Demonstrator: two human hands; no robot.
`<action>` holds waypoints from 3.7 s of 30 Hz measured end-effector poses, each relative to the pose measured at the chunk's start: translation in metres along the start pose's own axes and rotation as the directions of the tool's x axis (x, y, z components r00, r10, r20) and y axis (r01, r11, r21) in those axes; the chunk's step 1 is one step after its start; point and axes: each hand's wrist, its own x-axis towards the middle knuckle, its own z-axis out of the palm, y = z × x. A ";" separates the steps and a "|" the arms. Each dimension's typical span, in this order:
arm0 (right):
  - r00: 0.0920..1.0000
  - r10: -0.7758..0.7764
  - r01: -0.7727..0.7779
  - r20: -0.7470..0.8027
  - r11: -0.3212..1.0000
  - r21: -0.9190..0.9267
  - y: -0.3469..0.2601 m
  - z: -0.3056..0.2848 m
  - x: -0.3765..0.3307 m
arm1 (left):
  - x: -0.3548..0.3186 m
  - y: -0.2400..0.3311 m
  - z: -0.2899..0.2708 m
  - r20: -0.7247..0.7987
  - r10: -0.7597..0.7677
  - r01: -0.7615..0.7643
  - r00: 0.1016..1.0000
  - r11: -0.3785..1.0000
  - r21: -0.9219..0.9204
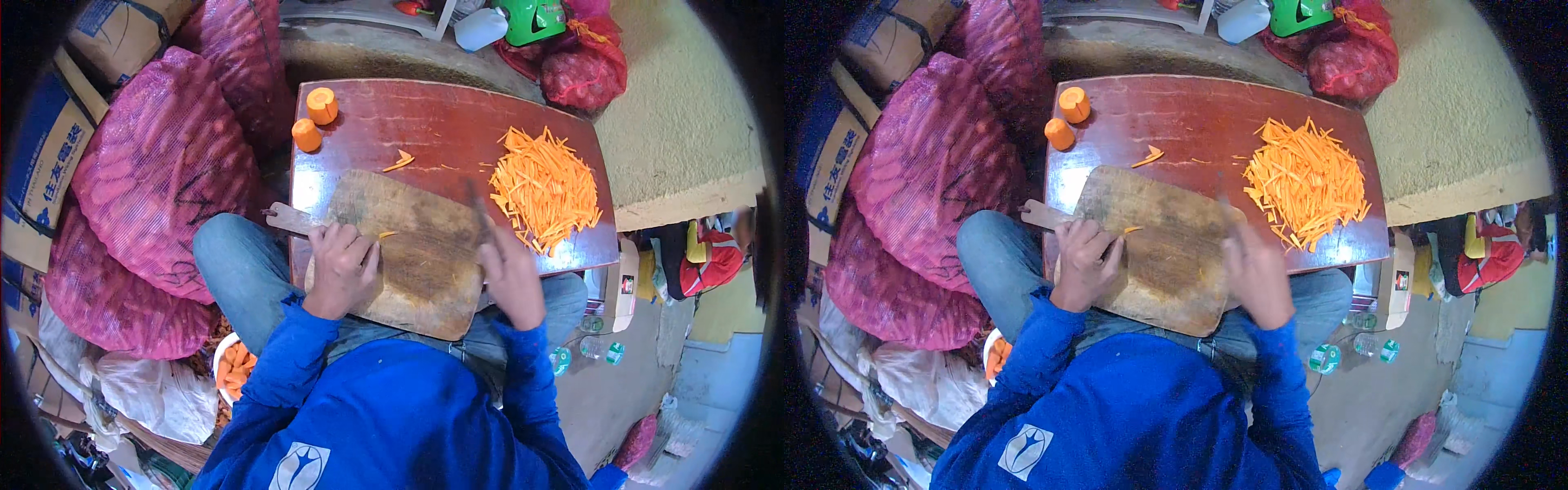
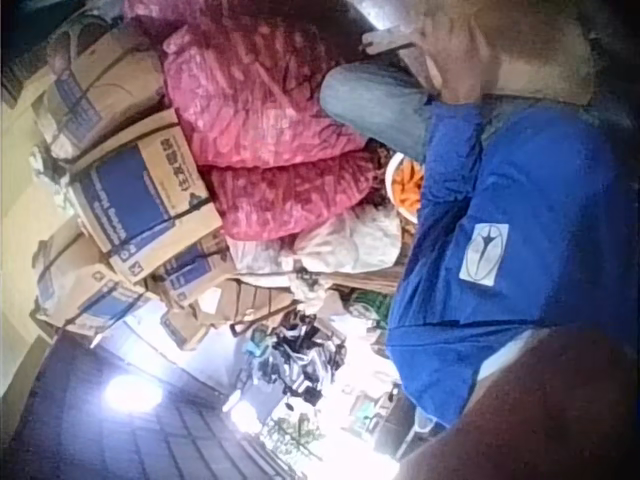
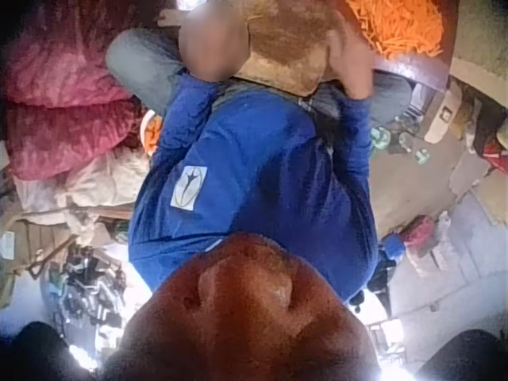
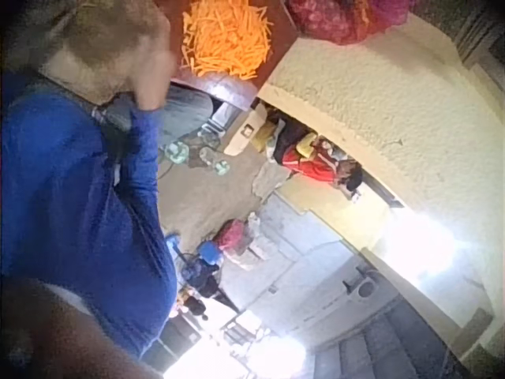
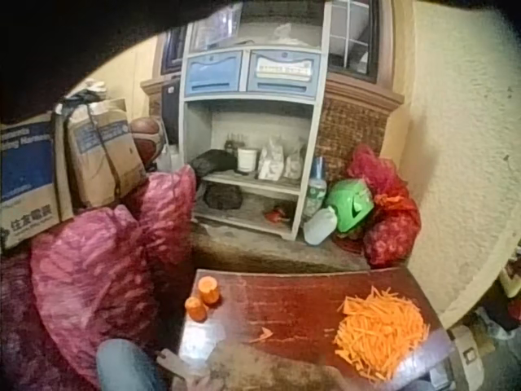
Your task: The person slices carrots into thin strips on a wooden board, moves them into a pile, and then cuts larger carrot pieces into smaller chunks to repeat the process.
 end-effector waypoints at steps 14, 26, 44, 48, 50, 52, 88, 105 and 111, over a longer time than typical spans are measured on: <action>0.943 0.086 -0.147 0.323 0.974 0.170 -0.049 0.028 -0.014 | 0.003 -0.003 -0.001 -0.122 -0.090 0.074 0.988 0.989 -0.127; 1.000 0.029 -0.029 -0.002 1.000 0.010 -0.020 -0.014 0.042 | 0.001 -0.002 0.005 -0.015 -0.007 0.007 1.000 1.000 -0.027; 0.952 -0.160 0.158 0.262 0.987 0.028 -0.016 -0.025 0.108 | 0.002 -0.005 0.007 0.001 0.016 -0.016 1.000 1.000 -0.025; 0.948 -0.097 0.084 0.303 0.995 0.056 -0.037 -0.039 0.081 | -0.002 -0.008 0.010 0.028 -0.003 0.003 1.000 1.000 -0.021; 0.934 -0.128 0.099 0.335 0.990 0.101 -0.029 -0.038 0.065 | -0.001 -0.007 0.010 0.031 -0.003 0.004 1.000 1.000 -0.022; 0.911 -0.074 0.046 0.405 0.996 0.078 -0.040 -0.043 0.048 | -0.002 -0.008 0.009 0.034 -0.005 0.006 0.999 1.000 -0.019; 0.861 0.046 -0.126 0.507 0.984 0.125 -0.037 -0.054 0.003 | 0.004 -0.002 0.005 0.095 0.075 -0.072 0.993 0.997 -0.037; 0.909 -0.006 -0.136 0.416 0.940 0.312 -0.020 -0.030 -0.034 | 0.083 0.030 0.034 0.062 0.033 -0.010 0.998 0.943 -0.332; 0.911 -0.003 -0.145 0.412 0.934 0.326 -0.015 -0.027 -0.039 | 0.132 0.041 0.090 0.243 0.003 0.176 0.970 0.679 -0.713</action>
